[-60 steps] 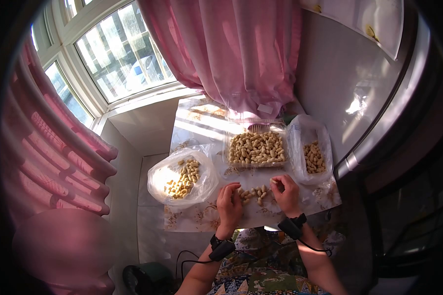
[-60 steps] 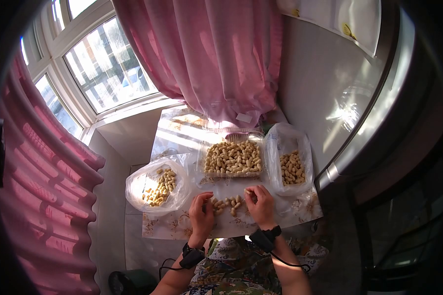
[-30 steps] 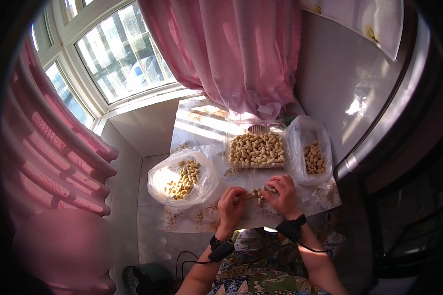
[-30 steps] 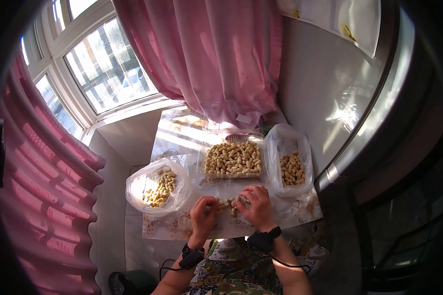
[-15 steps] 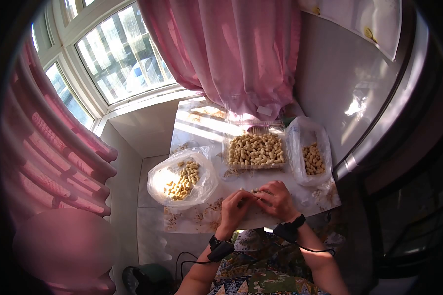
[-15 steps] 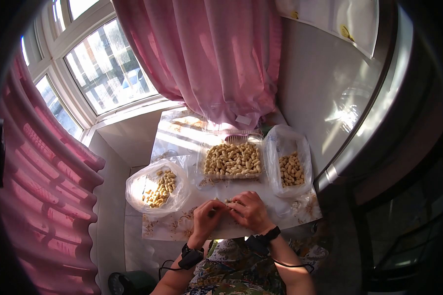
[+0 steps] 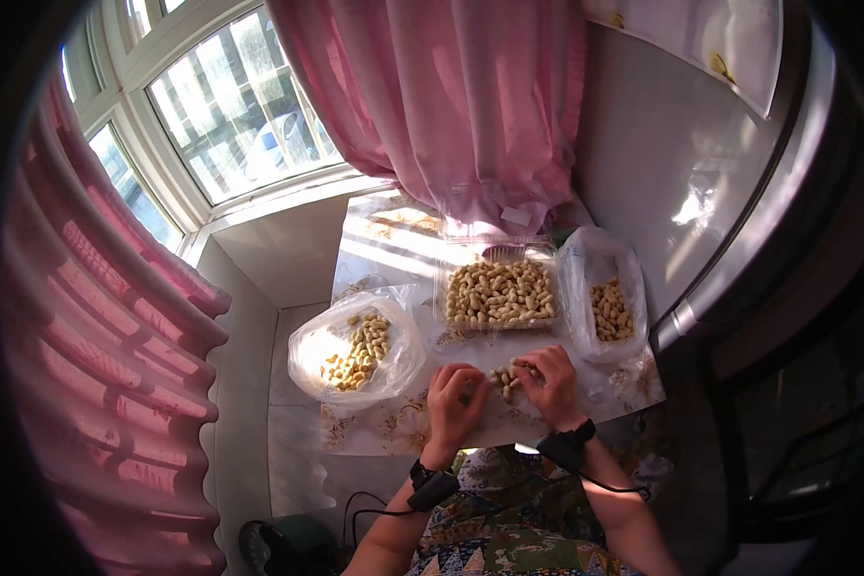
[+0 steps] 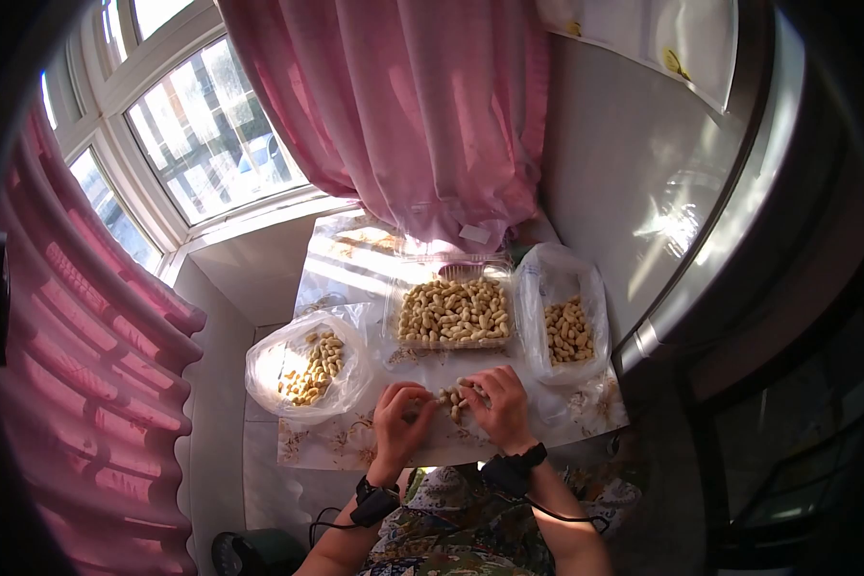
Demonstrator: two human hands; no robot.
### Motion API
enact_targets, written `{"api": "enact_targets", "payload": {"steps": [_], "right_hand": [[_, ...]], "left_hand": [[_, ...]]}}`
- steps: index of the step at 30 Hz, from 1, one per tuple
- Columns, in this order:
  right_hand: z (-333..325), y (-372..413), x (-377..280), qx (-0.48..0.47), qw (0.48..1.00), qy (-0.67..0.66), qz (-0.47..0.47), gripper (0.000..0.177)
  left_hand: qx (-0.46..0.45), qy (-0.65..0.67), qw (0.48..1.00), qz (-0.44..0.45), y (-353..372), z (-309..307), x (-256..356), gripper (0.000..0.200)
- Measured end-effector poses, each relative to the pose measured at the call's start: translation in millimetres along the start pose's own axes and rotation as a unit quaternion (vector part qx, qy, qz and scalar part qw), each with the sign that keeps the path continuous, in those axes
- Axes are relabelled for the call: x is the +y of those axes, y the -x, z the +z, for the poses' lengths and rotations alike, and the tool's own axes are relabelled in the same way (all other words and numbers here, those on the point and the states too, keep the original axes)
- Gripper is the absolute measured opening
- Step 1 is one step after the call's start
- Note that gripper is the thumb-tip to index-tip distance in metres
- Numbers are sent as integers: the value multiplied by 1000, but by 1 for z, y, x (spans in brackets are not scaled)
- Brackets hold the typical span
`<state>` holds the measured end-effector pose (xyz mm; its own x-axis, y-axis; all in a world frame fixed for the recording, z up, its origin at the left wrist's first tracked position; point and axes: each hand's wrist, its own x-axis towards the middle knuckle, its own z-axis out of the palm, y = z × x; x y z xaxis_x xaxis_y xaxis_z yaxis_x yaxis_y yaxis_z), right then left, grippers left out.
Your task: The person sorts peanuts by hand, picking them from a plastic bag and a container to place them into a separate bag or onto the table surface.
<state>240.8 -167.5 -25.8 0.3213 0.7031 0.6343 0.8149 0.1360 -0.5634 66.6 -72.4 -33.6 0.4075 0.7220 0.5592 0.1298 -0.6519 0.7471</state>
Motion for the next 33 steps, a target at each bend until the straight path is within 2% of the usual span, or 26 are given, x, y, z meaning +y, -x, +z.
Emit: {"api": "enact_targets", "payload": {"steps": [2, 13, 33], "right_hand": [[-2, 0, -3, -4, 998, -17, 59, 14], [3, 2, 6, 13, 999, 14, 45, 13], [3, 2, 8, 19, 998, 6, 56, 16]], "left_hand": [[-4, -10, 1000, 0, -1, 0, 0, 17], [-21, -43, 999, -5, 3, 0, -8, 21], [-15, -83, 996, 9, 3, 4, -12, 16]]}}
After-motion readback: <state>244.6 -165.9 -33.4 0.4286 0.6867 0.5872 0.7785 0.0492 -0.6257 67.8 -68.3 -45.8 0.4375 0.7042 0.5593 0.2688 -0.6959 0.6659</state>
